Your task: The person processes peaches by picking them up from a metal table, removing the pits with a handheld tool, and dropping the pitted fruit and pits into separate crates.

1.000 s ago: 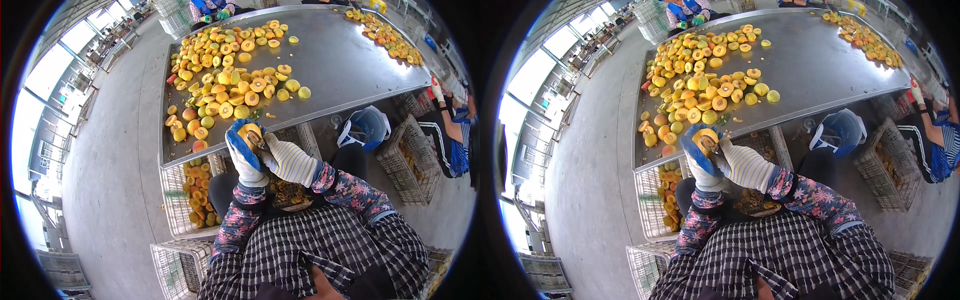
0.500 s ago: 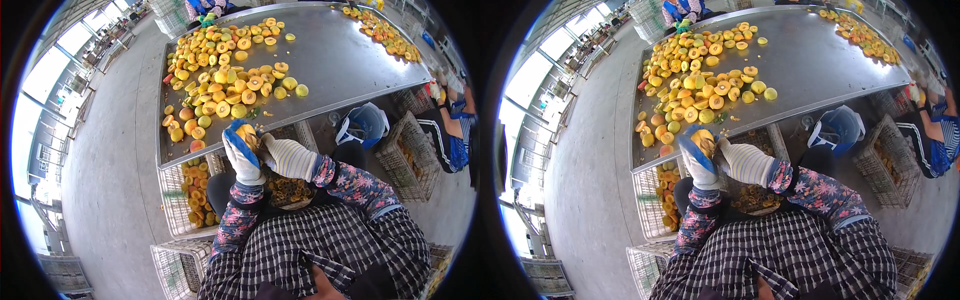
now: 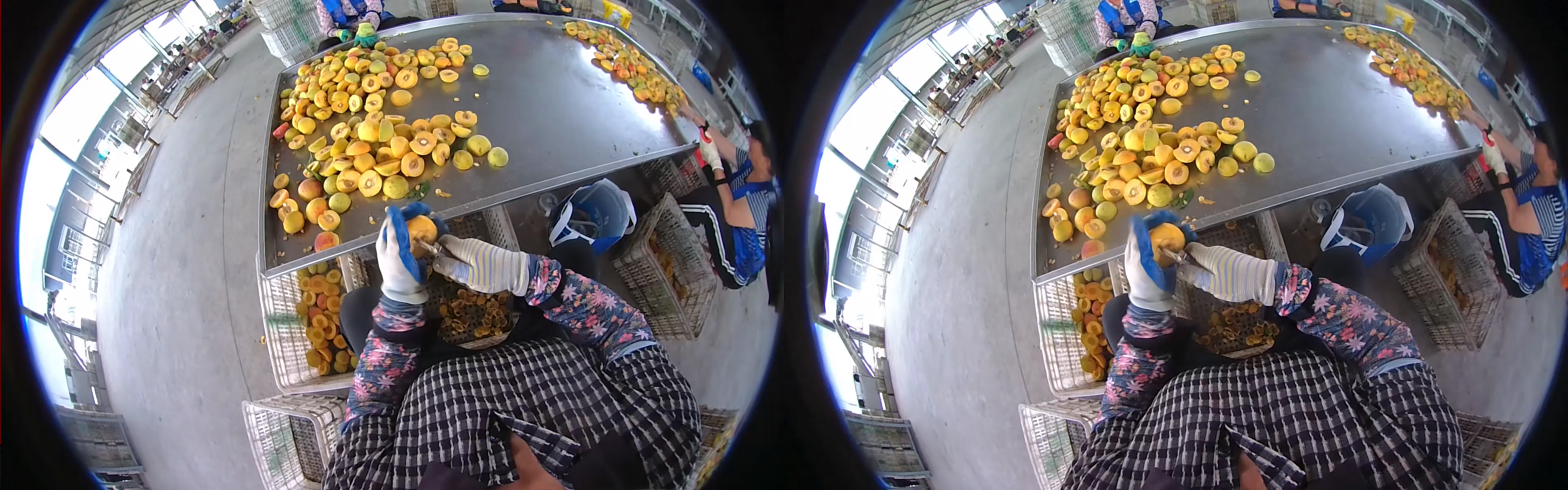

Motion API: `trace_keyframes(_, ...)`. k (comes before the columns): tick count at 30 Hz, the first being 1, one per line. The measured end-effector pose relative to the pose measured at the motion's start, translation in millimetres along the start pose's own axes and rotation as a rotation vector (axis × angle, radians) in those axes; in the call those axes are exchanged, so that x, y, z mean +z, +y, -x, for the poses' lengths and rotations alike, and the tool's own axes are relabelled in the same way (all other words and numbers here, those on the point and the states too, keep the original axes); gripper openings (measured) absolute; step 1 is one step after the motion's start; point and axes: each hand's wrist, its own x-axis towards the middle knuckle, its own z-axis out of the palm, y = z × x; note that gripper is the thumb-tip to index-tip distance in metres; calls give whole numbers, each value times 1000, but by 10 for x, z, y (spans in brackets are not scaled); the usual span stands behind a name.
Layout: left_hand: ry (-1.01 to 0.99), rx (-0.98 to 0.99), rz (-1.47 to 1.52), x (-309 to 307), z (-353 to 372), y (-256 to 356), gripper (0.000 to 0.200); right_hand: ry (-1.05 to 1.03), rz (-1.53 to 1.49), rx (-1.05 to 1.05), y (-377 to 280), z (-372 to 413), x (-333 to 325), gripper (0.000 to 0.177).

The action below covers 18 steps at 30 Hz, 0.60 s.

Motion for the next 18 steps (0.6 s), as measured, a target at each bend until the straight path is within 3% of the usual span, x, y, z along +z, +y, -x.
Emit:
trace_keyframes(1, -183, -292, 517, -15, -19, -21, 39, -19, 95, -40, 2, -4, -17, 25)
trace_keyframes(2, -221, -675, 969, -29, -37, -43, 29, -63, 32, 48, -2, 25, -34, 26)
trace_keyframes(3, -293, -777, 1118, -81, -52, -52, 29, -110, -31, 135, -25, 33, -47, 26)
trace_keyframes(6, -317, -109, 494, -69, -3, -213, 32, -35, 87, 59, 62, 42, -34, 30)
trace_keyframes(8, -256, -505, 817, -24, -33, -185, 35, 77, 337, 80, 33, 34, 15, 30)
trace_keyframes(10, -134, -999, 1289, -22, -130, -93, 40, 167, 276, 42, 248, 42, 219, 31)
trace_keyframes(11, -114, -997, 1332, -22, -127, -56, 40, 211, 244, 23, 267, 29, 285, 32)
trace_keyframes(12, -94, -993, 1376, -12, -115, -26, 41, 285, 5, -134, 292, -9, 358, 38)
trace_keyframes(15, -42, -1038, 1425, 54, -71, -23, 44, -58, -554, 483, -147, 73, 122, 45)
trace_keyframes(18, 102, -1050, 1522, 227, -2, -137, 44, -34, -771, 531, -202, 88, 136, 47)
